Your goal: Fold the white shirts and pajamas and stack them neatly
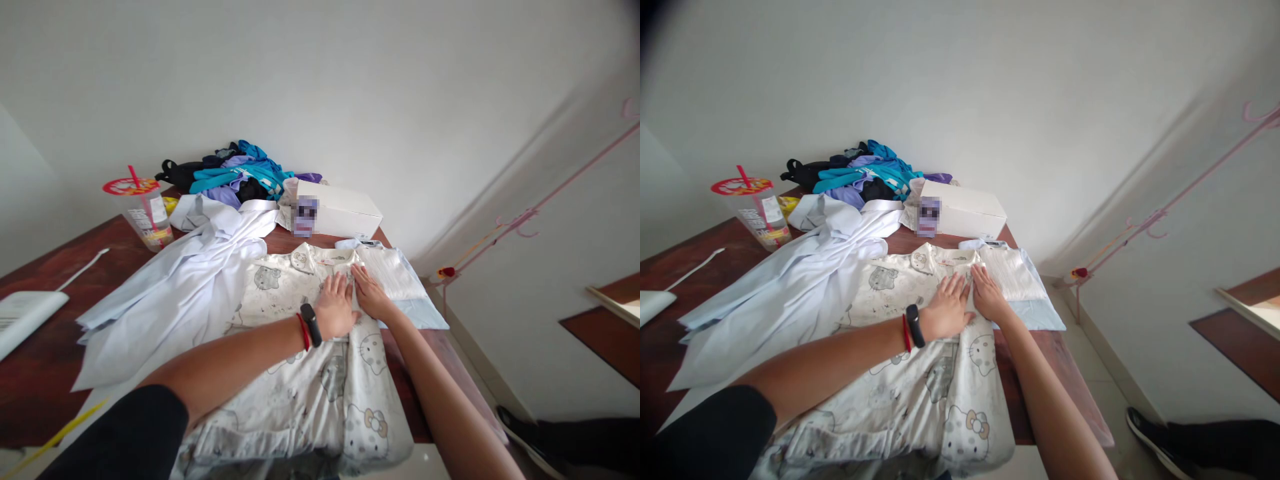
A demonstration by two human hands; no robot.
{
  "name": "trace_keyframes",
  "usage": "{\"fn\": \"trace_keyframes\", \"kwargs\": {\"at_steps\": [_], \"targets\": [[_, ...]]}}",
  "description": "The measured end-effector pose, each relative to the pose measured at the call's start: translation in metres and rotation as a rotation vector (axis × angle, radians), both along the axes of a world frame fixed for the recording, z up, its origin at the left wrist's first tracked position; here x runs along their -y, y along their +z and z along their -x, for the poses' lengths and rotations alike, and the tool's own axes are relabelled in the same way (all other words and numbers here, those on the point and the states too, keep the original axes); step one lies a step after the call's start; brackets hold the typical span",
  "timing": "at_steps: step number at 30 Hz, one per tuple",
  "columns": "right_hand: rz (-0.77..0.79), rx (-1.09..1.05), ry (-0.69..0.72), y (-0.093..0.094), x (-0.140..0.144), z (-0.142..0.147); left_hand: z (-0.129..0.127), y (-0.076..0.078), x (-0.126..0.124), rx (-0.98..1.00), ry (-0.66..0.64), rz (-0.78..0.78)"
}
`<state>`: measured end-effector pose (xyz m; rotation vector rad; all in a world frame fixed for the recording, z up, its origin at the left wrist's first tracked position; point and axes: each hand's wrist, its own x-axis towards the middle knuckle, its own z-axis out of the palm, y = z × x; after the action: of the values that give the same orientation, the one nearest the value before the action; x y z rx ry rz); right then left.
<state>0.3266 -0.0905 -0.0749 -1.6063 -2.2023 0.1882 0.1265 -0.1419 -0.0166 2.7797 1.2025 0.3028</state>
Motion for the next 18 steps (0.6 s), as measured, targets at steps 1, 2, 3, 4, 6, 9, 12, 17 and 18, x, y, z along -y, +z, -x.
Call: {"fn": "trace_keyframes", "kwargs": {"at_steps": [1,2,3,4,6,9,12,17,18], "targets": [[0.001,0.013,0.006,0.000,0.000,0.000,-0.002,0.002,0.017,-0.063,0.017,-0.011],[0.006,0.021,0.012,0.000,0.000,0.000,-0.004,0.004,0.036,-0.134,-0.016,-0.018],[0.014,0.025,0.017,0.002,0.001,0.000,-0.006,0.004,0.053,-0.167,-0.089,-0.028],[0.023,0.026,0.016,0.004,0.001,0.001,-0.007,0.003,0.070,-0.174,-0.174,-0.025],[0.047,0.029,-0.007,0.010,0.004,0.004,-0.008,-0.003,0.093,-0.108,-0.397,0.001],[0.084,0.050,-0.047,0.019,0.009,0.011,-0.011,-0.019,0.102,0.082,-0.626,0.097],[0.093,0.088,-0.057,0.025,0.015,0.018,-0.015,-0.031,0.094,0.270,-0.663,0.168],[0.114,0.155,-0.104,0.028,0.019,0.024,-0.016,-0.027,0.091,0.213,-0.675,0.077],[0.122,0.167,-0.109,0.029,0.020,0.025,-0.016,-0.024,0.092,0.165,-0.692,0.034]]}}
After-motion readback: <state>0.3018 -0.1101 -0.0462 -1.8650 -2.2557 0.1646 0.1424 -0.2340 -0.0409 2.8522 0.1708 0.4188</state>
